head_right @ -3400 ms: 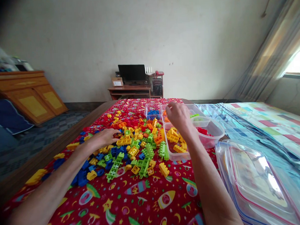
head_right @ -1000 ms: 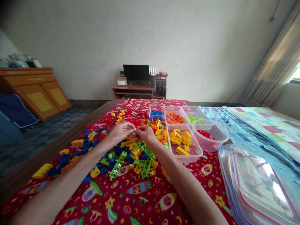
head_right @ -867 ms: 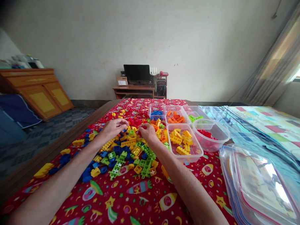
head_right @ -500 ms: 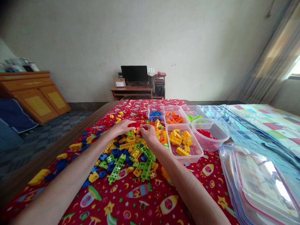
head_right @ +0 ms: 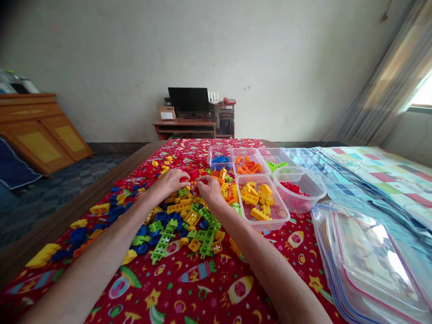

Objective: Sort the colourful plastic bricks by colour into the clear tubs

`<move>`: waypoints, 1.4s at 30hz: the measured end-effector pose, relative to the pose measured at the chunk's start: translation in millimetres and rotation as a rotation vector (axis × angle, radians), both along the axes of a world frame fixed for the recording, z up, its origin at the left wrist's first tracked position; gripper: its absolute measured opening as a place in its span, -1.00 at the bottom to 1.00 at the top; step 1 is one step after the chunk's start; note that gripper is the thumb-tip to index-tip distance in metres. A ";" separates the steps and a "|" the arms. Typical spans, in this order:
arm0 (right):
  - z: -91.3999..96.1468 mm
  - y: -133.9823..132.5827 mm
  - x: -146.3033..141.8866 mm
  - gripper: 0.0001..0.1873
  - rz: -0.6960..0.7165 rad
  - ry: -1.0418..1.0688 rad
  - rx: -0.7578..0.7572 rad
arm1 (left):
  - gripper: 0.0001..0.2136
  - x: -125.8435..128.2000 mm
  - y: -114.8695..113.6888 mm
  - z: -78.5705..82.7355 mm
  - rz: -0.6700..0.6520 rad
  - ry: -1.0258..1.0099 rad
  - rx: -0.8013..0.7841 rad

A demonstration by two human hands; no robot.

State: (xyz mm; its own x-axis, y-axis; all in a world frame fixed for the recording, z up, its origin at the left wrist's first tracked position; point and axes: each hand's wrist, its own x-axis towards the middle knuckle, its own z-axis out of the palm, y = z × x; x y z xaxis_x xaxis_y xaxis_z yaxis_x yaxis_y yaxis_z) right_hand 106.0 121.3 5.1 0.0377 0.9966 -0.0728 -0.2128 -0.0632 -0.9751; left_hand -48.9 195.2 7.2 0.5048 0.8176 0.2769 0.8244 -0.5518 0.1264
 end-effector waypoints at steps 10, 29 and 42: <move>2.8 2.5 -0.9 -0.78 0.050 0.383 -0.142 | -0.72 19.6 -40.9 39.2 -0.076 -0.307 -0.094; 4.5 -0.9 8.1 -0.91 0.042 0.422 -0.131 | -0.28 22.8 -50.8 36.1 -0.300 -0.288 -0.338; 67.3 -12.3 58.5 -0.90 -0.049 -0.052 0.256 | -0.56 -33.8 -16.8 33.8 0.046 -0.122 -0.320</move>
